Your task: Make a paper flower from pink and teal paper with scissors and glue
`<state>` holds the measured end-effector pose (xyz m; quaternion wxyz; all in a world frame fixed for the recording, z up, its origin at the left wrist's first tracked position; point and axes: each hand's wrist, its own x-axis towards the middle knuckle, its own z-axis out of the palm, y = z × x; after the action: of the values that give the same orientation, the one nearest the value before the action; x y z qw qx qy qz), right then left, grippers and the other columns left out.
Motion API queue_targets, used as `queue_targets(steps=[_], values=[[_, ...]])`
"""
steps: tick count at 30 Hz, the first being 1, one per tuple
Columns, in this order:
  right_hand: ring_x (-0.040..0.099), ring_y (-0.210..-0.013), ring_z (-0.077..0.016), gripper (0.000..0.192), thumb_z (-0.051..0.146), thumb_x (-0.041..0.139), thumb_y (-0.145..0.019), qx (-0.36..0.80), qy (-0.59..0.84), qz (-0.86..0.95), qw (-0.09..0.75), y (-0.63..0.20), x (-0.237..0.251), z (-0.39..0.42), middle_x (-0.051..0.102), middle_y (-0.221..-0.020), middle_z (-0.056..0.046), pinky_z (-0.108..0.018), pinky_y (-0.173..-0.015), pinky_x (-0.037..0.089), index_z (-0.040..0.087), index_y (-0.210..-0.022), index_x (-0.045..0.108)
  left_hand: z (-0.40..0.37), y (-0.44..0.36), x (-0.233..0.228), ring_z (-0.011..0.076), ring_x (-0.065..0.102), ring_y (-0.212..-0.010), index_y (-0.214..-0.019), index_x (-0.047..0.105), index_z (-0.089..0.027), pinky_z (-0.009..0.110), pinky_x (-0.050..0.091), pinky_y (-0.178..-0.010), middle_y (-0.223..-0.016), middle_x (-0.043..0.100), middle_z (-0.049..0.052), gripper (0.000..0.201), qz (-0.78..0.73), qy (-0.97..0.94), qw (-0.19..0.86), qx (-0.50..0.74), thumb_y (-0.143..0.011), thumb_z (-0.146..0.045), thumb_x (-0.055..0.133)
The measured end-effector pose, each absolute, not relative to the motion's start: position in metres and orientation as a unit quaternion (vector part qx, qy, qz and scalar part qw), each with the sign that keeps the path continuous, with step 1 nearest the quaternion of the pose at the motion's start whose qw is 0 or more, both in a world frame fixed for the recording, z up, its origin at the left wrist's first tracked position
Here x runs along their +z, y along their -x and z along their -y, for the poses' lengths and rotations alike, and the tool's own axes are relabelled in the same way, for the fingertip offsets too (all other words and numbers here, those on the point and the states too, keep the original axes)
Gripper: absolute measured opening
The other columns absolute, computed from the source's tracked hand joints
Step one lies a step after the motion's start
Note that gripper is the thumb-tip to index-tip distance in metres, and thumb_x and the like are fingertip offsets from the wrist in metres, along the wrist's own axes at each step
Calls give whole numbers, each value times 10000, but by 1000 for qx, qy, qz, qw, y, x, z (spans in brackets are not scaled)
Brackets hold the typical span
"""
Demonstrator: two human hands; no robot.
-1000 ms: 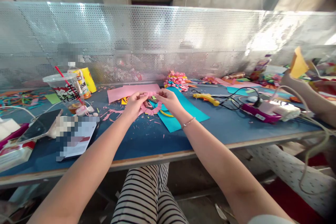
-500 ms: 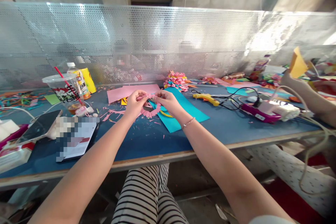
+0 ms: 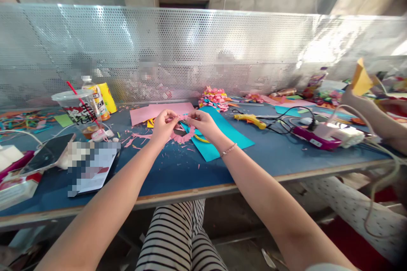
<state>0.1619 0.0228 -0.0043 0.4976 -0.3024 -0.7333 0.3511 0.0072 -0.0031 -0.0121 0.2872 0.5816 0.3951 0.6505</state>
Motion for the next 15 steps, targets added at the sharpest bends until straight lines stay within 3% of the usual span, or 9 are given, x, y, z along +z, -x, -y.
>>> queue_targets(steps=[15], values=[[489, -619, -111, 243, 396, 600, -698, 350, 300, 733, 500, -162, -3, -20, 509, -658, 9, -242, -574, 381, 159, -724, 553, 11, -8, -4, 111, 546, -499, -713, 538, -162, 231, 422, -545, -533, 546, -11, 124, -454, -589, 256, 617, -701, -276, 587]])
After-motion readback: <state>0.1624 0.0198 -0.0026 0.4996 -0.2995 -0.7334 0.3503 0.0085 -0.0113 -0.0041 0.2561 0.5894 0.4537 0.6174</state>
